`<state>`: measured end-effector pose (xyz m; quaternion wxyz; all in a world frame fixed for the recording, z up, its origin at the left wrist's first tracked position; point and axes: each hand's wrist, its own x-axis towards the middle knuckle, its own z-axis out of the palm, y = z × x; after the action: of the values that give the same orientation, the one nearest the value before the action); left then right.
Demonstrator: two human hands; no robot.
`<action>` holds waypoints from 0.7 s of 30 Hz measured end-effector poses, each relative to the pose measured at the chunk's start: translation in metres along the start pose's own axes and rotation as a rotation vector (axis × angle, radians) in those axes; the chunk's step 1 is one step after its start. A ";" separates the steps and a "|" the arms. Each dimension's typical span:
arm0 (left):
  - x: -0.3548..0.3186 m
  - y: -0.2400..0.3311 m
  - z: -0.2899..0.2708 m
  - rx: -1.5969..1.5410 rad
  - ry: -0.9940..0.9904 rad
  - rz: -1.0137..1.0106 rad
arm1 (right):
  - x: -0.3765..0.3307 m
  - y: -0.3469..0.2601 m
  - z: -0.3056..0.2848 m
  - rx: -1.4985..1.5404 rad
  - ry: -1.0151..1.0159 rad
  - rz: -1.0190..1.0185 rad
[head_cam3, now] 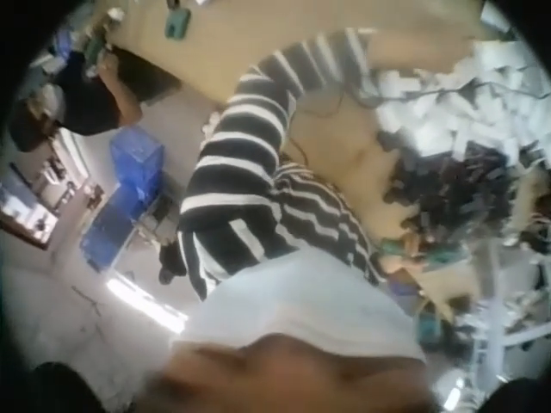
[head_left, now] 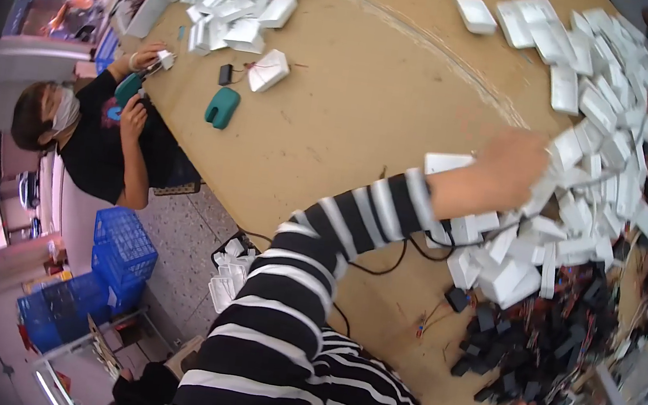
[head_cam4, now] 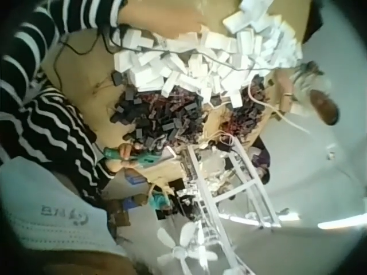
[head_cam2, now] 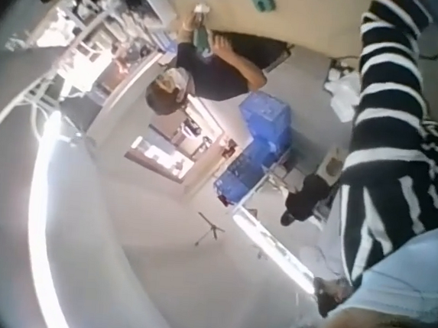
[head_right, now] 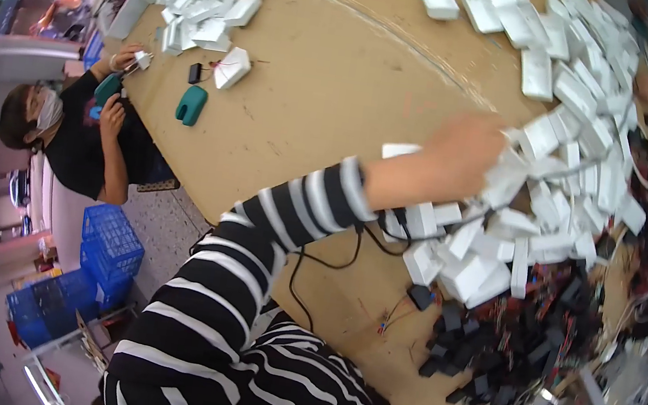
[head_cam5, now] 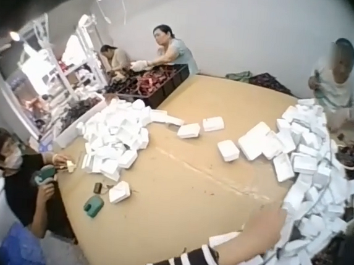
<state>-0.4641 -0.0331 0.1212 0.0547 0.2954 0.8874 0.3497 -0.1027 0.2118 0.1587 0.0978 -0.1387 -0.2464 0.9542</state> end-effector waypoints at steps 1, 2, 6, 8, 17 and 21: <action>-0.019 -0.009 0.009 -0.105 0.261 0.067 | -0.003 -0.001 0.003 0.040 -0.005 -0.011; -0.039 -0.020 0.017 -0.217 0.521 0.124 | -0.004 -0.001 0.007 0.062 0.027 0.009; -0.112 -0.022 -0.022 -0.197 0.572 -0.212 | 0.000 0.001 0.005 0.113 -0.102 0.088; -0.127 -0.005 -0.013 -0.252 0.539 -0.229 | -0.010 -0.003 -0.007 0.086 -0.143 0.059; -0.146 0.037 0.034 0.310 0.170 -0.011 | -0.027 -0.004 -0.006 0.066 -0.214 0.052; -0.145 0.024 0.037 0.383 0.159 0.053 | -0.037 0.000 -0.008 0.050 -0.166 0.001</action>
<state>-0.3226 -0.0793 0.0936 -0.0818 0.2952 0.9311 0.1980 -0.0653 0.2061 0.1597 0.0800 -0.0566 -0.2297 0.9683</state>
